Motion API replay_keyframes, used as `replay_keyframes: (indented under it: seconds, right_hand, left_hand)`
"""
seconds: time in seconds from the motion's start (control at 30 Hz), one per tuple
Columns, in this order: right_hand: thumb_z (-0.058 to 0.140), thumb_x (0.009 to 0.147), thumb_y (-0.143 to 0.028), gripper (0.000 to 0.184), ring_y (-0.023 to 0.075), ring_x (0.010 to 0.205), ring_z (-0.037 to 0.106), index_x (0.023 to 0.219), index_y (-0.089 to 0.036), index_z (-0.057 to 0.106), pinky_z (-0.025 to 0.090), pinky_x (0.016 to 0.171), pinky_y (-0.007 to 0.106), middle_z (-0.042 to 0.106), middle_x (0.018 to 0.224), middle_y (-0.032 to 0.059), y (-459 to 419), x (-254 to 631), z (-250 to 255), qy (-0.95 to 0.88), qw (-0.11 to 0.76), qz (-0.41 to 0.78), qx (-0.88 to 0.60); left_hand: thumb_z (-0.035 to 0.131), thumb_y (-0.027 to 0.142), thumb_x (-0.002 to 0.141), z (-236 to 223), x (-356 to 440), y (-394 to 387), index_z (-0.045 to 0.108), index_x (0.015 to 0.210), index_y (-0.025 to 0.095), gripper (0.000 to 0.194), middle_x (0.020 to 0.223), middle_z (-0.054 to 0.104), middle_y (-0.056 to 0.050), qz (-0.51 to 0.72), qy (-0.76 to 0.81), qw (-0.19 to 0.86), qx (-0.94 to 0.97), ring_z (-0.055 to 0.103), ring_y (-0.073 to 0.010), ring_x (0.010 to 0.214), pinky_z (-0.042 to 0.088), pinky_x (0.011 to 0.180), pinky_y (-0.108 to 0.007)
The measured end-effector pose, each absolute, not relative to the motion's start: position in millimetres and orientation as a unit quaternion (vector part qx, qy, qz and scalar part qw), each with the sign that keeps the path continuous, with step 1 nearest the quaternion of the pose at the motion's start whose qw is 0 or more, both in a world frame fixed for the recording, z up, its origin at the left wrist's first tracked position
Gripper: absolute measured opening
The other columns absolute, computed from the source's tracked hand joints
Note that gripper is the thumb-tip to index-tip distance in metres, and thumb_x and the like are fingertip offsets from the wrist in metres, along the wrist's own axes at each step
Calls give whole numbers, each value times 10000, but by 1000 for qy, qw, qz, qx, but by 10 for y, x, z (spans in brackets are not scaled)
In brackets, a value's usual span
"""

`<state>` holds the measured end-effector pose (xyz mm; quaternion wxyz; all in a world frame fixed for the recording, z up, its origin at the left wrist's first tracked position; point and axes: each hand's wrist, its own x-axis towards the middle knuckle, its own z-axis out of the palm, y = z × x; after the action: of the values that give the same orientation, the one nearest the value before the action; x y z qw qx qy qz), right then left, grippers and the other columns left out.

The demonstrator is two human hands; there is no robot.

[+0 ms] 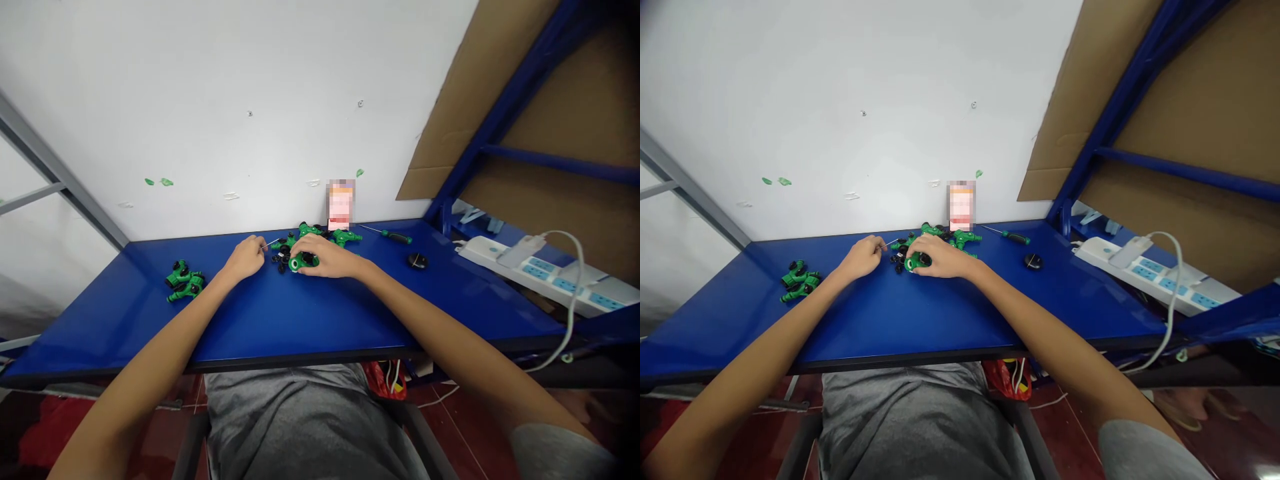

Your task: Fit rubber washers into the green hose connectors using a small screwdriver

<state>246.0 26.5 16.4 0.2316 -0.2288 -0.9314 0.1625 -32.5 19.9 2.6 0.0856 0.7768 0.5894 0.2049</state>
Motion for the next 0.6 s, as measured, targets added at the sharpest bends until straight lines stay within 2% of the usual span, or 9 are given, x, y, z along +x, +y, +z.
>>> replay_keyframes:
  seconds: [0.1, 0.23, 0.33, 0.4, 0.5, 0.6]
  right_hand:
    - [761, 944, -327, 292, 280, 1212, 685, 1227, -254, 747, 511, 1116, 465, 771, 1278, 81, 241, 2480, 252, -916, 259, 203, -230]
    - [754, 946, -332, 292, 268, 1283, 688, 1228, -259, 731, 528, 1155, 463, 736, 1359, 86, 212, 2463, 279, -880, 317, 264, -233]
    - [775, 919, -343, 297, 261, 1314, 694, 1199, -266, 712, 569, 1136, 454, 648, 1479, 96, 213, 2426, 232, -837, 351, 356, -225]
    - [794, 901, -357, 344, 245, 1216, 741, 1215, -269, 685, 616, 1054, 433, 647, 1459, 95, 220, 2400, 193, -805, 356, 416, -228]
    - [798, 899, -371, 389, 212, 1047, 762, 1244, -267, 652, 641, 945, 396, 720, 1258, 66, 234, 2372, 148, -779, 359, 452, -244]
    - [772, 900, -331, 349, 179, 954, 730, 1216, -259, 643, 627, 934, 392, 709, 1268, 67, 252, 2360, 121, -786, 373, 428, -243]
  left_hand:
    - [477, 72, 909, 110, -296, 168, 723, 1006, 180, 285, 997, 740, -91, 235, 576, 102, 777, 678, -251, 939, 505, 886, -358]
    - [559, 256, 975, 247, -209, 17, 700, 1046, 181, 175, 856, 669, -17, 348, 500, 191, 769, 586, -174, 755, 454, 783, -305]
    - [639, 372, 969, 313, -142, -118, 689, 1155, 182, 270, 815, 583, 17, 395, 404, 250, 787, 470, -133, 674, 400, 702, -276]
    - [709, 388, 943, 324, -111, -177, 665, 1248, 192, 366, 871, 574, 19, 390, 369, 246, 807, 413, -114, 656, 376, 673, -264]
    - [746, 383, 933, 307, -94, -200, 622, 1328, 208, 449, 962, 593, 4, 379, 360, 209, 827, 407, -107, 661, 377, 668, -263]
    - [598, 358, 1020, 290, -106, -174, 603, 1227, 196, 263, 962, 617, -14, 371, 362, 194, 833, 495, -140, 726, 422, 730, -284]
